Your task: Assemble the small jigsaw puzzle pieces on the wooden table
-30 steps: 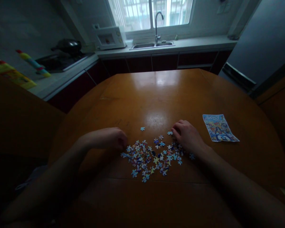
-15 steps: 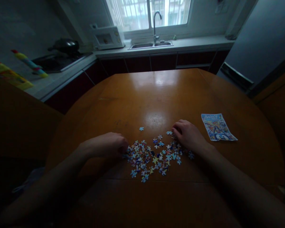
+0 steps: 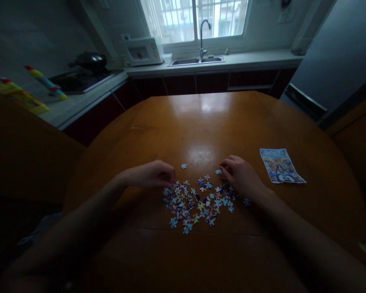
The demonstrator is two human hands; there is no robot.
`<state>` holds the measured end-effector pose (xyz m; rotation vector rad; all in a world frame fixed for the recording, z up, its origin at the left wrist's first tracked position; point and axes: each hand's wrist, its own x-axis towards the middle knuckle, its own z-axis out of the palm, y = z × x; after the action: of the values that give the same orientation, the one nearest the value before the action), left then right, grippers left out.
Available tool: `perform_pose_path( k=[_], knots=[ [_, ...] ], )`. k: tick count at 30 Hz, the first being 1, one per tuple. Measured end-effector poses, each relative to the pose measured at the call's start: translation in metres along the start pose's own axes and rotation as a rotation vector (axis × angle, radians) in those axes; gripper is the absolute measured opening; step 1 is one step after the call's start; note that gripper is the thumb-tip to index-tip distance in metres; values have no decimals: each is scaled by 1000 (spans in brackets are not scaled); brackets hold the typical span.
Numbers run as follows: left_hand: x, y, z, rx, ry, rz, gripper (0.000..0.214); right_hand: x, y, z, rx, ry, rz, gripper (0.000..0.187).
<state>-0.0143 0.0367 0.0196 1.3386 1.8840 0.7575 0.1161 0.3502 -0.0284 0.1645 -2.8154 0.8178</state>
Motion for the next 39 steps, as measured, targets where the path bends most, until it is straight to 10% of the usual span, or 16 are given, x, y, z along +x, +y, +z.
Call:
perform_pose_path(
  k=[4, 6, 22, 32, 39],
  knots=[
    [29, -8, 37, -160, 555, 48, 20, -4, -12, 7, 107, 80, -141, 14],
    [36, -9, 53, -186, 648, 86, 21, -8, -23, 11, 134, 123, -244, 16],
    [33, 9, 66, -208, 564, 99, 22, -19, -56, 36, 255, 144, -479, 11],
    [35, 8, 71, 27, 624, 269, 12, -16, -61, 32, 610, 44, -2, 3],
    [37, 6, 74, 115, 672, 390, 6, -14, -61, 34, 726, 69, 68, 7]
  ],
)
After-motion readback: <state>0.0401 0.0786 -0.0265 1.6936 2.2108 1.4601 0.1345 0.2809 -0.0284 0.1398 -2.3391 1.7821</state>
